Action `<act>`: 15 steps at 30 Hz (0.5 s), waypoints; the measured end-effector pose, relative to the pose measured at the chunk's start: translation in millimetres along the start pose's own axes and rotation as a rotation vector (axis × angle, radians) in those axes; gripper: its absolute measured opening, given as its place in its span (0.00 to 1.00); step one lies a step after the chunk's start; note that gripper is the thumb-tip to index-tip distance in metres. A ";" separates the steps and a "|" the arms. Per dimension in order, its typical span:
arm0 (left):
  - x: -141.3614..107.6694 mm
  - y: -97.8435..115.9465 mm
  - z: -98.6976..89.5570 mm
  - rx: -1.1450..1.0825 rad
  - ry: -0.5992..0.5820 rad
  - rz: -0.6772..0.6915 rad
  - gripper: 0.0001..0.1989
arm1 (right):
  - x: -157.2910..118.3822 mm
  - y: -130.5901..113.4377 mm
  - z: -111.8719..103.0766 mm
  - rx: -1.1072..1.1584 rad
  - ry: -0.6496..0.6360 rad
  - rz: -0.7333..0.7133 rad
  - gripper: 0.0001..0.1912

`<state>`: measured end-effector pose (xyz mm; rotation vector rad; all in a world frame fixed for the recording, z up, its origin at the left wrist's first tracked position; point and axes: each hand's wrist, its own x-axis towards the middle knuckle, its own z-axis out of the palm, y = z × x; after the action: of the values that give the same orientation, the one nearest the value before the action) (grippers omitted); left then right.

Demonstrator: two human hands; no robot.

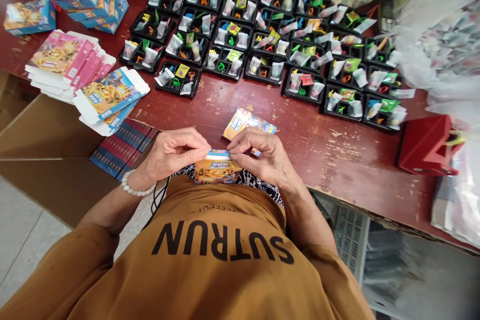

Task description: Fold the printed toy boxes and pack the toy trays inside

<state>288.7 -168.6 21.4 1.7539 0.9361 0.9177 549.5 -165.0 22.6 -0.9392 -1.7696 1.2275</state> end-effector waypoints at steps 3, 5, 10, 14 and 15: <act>-7.1 -3.9 -0.7 0.117 0.003 0.095 0.04 | -9.0 5.8 -1.7 -0.037 -0.048 -0.056 0.09; -13.0 -6.9 2.3 0.178 0.027 0.172 0.06 | -18.8 11.0 2.5 -0.064 -0.014 -0.065 0.09; -19.9 -11.1 20.3 0.269 0.113 0.261 0.07 | -35.9 22.5 24.1 -0.082 0.173 -0.041 0.04; -13.1 -4.9 24.1 0.261 0.150 0.273 0.06 | -33.1 13.7 26.6 -0.106 0.184 -0.093 0.03; -11.1 -3.3 20.2 0.264 0.172 0.284 0.08 | -32.3 8.4 22.8 -0.125 0.193 -0.108 0.03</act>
<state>301.0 -184.9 10.2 2.0958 0.9679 1.1858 544.3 -200.1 3.3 -0.9851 -1.7337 0.9348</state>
